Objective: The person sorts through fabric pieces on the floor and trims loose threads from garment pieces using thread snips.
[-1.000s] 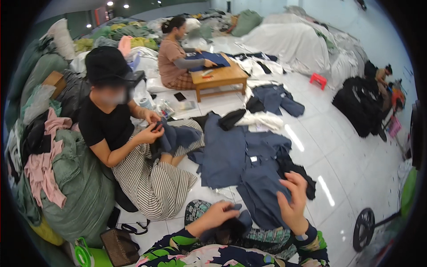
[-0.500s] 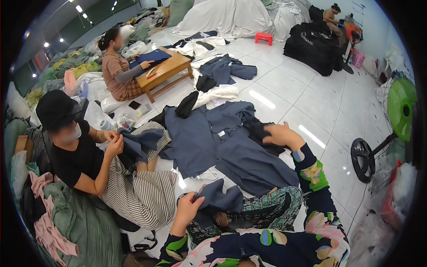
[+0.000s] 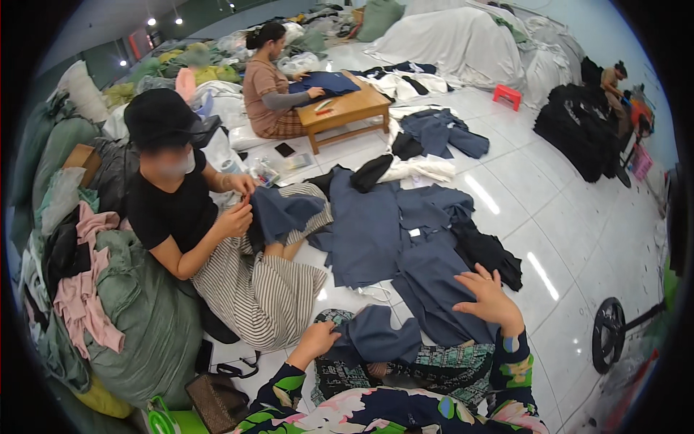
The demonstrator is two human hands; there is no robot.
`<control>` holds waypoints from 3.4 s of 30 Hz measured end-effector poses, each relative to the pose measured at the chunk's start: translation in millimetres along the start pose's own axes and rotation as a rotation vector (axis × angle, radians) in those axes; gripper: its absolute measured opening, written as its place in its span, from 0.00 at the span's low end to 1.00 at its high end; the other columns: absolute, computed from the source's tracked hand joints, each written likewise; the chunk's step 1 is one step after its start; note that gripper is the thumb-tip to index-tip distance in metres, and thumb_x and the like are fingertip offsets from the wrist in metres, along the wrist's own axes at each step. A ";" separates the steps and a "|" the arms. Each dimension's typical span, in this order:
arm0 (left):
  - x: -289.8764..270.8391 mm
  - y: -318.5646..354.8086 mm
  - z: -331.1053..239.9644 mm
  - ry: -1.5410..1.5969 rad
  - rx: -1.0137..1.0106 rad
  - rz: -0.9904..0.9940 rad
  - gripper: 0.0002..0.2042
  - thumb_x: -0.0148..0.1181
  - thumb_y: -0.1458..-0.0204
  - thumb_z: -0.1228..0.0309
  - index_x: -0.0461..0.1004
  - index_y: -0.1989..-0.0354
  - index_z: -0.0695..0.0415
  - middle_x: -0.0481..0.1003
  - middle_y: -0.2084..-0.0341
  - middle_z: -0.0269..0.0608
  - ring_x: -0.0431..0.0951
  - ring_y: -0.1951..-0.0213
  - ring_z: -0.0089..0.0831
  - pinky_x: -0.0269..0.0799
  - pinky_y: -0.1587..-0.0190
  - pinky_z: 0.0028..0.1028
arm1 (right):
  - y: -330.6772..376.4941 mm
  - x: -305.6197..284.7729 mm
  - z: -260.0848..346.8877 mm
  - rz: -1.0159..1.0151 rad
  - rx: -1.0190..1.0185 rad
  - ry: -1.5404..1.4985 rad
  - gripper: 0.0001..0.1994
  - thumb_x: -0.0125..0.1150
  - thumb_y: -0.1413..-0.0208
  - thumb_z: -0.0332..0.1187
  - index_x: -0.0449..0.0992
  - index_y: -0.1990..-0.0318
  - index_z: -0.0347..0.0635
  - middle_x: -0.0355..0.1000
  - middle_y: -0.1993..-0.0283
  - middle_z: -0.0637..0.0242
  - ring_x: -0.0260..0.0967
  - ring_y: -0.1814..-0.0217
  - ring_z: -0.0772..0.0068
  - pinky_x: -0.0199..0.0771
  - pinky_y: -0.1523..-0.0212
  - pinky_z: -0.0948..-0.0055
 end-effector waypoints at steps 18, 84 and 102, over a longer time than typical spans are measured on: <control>-14.2 -12.4 -130.5 0.959 0.202 0.250 0.09 0.61 0.47 0.70 0.72 0.65 0.64 0.69 0.70 0.28 0.65 0.66 0.14 0.62 0.63 0.18 | -17.4 138.8 68.0 -0.236 -0.021 -0.750 0.20 0.63 0.53 0.26 0.67 0.51 0.33 0.74 0.66 0.55 0.74 0.64 0.61 0.72 0.62 0.69; -33.0 7.6 -144.0 0.541 0.199 0.107 0.15 0.64 0.52 0.71 0.75 0.56 0.64 0.77 0.74 0.35 0.72 0.74 0.17 0.68 0.71 0.19 | -18.9 115.9 64.2 0.080 -0.010 -1.415 0.30 0.60 0.52 0.18 0.65 0.39 0.45 0.55 0.65 0.74 0.58 0.67 0.85 0.60 0.64 0.84; -30.6 5.0 -144.5 0.496 0.212 0.119 0.15 0.63 0.52 0.69 0.76 0.57 0.61 0.77 0.74 0.42 0.75 0.76 0.24 0.69 0.72 0.23 | -20.0 116.1 66.9 0.097 -0.030 -1.294 0.29 0.56 0.50 0.18 0.64 0.38 0.45 0.55 0.64 0.74 0.56 0.65 0.84 0.60 0.62 0.82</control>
Point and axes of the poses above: each hand's wrist, its own y-axis away from the middle knuckle, its own x-axis out of the palm, z = x × y, the point moved 8 cm from there along -y, towards the middle knuckle
